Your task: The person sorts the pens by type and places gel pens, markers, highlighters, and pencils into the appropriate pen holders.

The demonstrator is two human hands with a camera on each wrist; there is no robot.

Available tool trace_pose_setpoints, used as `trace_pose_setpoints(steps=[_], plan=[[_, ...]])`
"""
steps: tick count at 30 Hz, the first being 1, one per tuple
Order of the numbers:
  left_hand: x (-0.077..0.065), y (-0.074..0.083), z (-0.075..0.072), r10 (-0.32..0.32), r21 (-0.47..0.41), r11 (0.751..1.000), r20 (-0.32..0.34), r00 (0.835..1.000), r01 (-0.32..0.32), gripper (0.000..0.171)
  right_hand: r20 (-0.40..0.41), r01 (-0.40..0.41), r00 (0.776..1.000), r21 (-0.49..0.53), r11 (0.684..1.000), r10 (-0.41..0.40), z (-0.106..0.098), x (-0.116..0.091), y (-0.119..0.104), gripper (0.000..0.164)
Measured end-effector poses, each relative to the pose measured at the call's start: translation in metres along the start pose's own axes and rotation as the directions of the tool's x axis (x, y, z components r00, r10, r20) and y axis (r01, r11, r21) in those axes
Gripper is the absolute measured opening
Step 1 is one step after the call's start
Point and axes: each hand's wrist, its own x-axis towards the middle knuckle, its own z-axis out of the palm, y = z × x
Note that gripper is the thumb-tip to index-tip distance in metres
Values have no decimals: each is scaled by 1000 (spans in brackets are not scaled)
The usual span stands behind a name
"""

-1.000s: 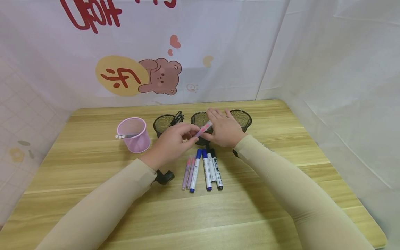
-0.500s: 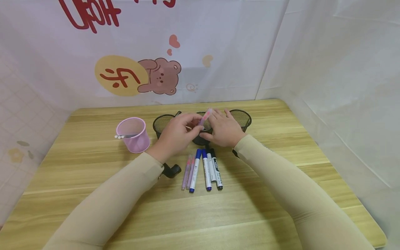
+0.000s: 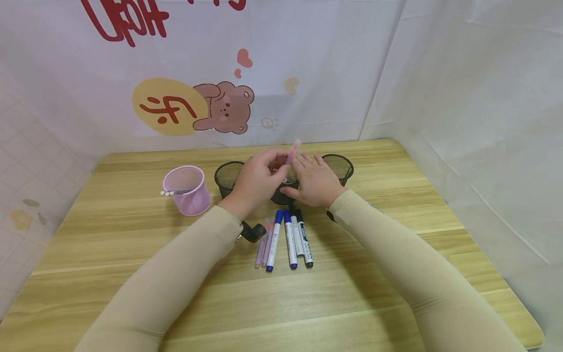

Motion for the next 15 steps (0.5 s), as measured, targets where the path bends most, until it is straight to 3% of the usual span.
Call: trace_pose_setpoints(steps=[8, 15], plan=[[7, -7, 5, -39, -34, 999, 8, 999, 39, 27, -4, -1, 1000, -3, 1000, 1, 0, 1, 0, 99], [8, -14, 8, -3, -26, 1000, -1, 1000, 3, 25, -3, 7, 1000, -4, 1000, -7, 1, 1, 1, 101]])
